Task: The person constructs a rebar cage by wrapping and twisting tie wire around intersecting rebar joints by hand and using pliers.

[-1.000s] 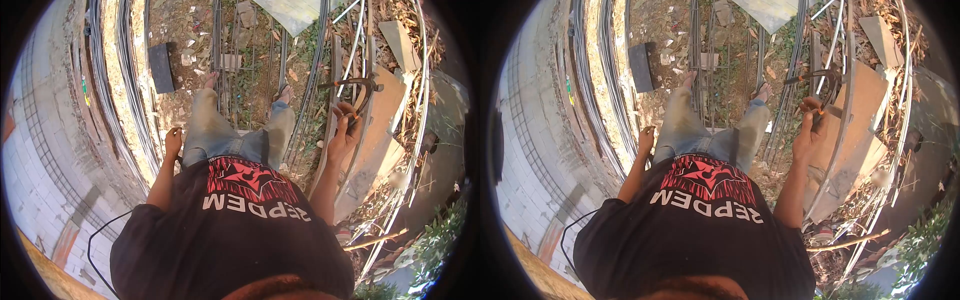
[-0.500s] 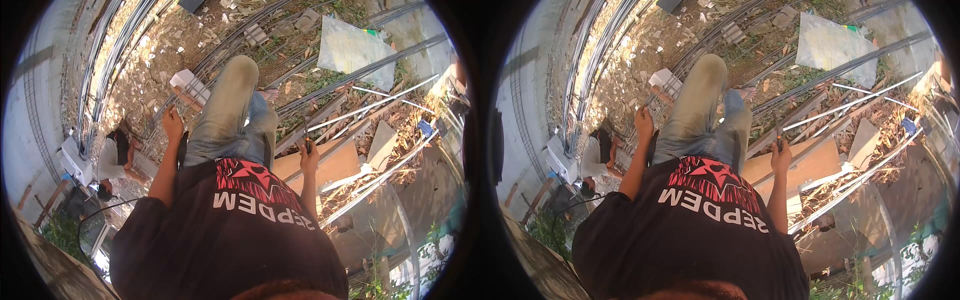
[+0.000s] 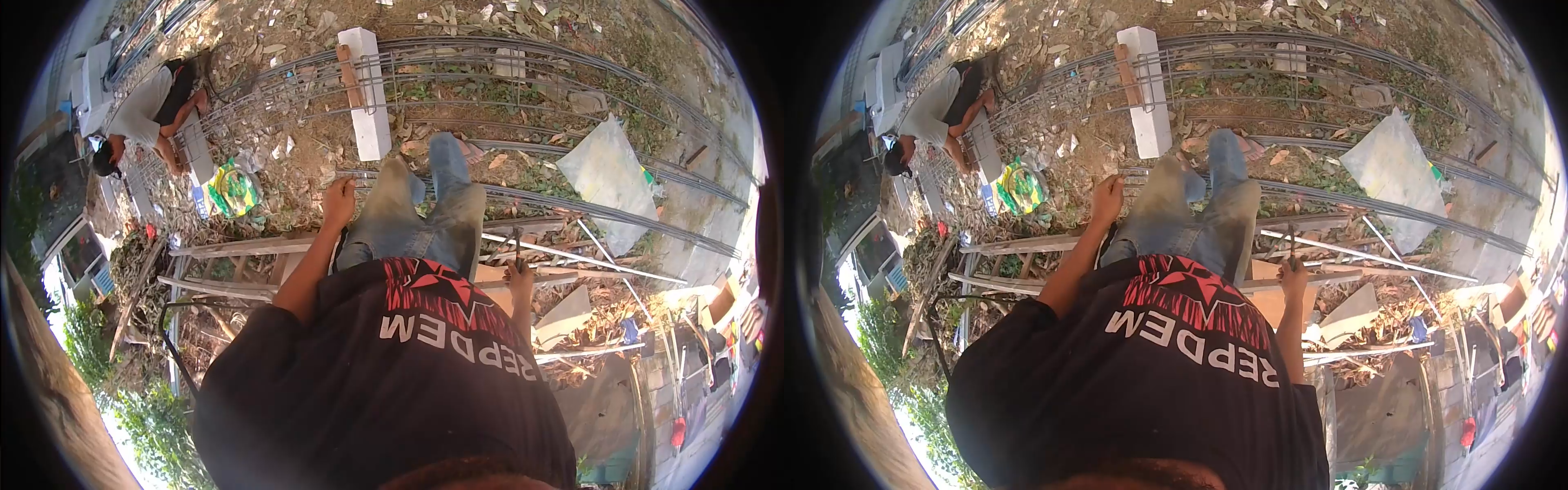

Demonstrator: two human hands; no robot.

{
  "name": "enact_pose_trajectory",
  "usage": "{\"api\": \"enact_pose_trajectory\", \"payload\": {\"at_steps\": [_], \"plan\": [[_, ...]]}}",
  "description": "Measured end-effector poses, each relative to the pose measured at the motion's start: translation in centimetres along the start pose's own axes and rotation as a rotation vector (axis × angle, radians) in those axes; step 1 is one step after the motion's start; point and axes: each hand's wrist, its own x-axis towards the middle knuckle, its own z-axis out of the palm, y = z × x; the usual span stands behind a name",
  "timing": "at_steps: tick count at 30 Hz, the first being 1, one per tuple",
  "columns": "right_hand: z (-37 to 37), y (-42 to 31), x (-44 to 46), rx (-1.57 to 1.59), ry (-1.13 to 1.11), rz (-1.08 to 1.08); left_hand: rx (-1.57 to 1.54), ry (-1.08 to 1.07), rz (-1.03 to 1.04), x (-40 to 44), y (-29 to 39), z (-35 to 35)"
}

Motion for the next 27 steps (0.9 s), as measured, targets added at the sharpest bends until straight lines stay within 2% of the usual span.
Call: {"api": "enact_pose_trajectory", "payload": {"at_steps": [2, 5, 8, 11, 13, 14, 17, 19, 20, 21, 23, 24, 25, 27], "plan": [[0.6, 0.1, 0.3, -0.15, 0.088, -0.114, 0.044, 0.02, -0.001, -1.1, -1.2, -0.9], [2.1, -0.6, -1.2, -0.294, 0.152, -0.136, 0.022, 0.065, 0.113, -2.1, -5.5, -1.7], [4.5, -1.9, -3.8, -0.397, 0.272, -0.183, 0.026, -0.009, 0.077, -3.8, -5.7, -3.9], [5.2, 0.8, -4.1, -0.423, 0.293, -0.252, 0.048, -0.175, -0.023, -4.9, -4.0, -5.8], [5.1, 1.9, -4.2, -0.443, 0.298, -0.28, -0.008, -0.204, 0.012, -5.1, -3.7, -5.5], [5.3, 1.9, -4.4, -0.467, 0.281, -0.27, -0.034, -0.218, 0.022, -5.5, -3.9, -5.1], [5.0, 2.7, -2.2, -0.52, 0.163, -0.21, -0.13, -0.1, 0.222, -6.3, -5.2, -2.8], [3.5, 5.6, 3.7, -0.535, 0.097, -0.257, -0.115, -0.116, 0.194, -7.2, -4.1, -2.3], [3.9, 5.6, 3.5, -0.54, 0.065, -0.26, -0.098, -0.14, 0.174, -8.5, -3.5, -2.6], [3.7, 4.9, 3.7, -0.519, 0.039, -0.138, -0.087, -0.162, 0.156, -9.5, -2.6, -2.8], [3.9, 3.0, 3.6, -0.489, 0.037, -0.101, -0.065, -0.201, 0.127, -10.6, -0.9, -3.4], [4.2, 2.6, 3.3, -0.475, 0.035, -0.079, -0.093, -0.21, 0.15, -11.1, -0.8, -3.3], [4.5, 2.0, 3.1, -0.547, 0.012, -0.167, -0.121, -0.219, 0.175, -11.3, -0.6, -3.2], [5.3, 1.1, 2.1, -0.441, 0.026, -0.141, -0.149, -0.225, 0.258, -11.1, -1.0, -2.8]]}}
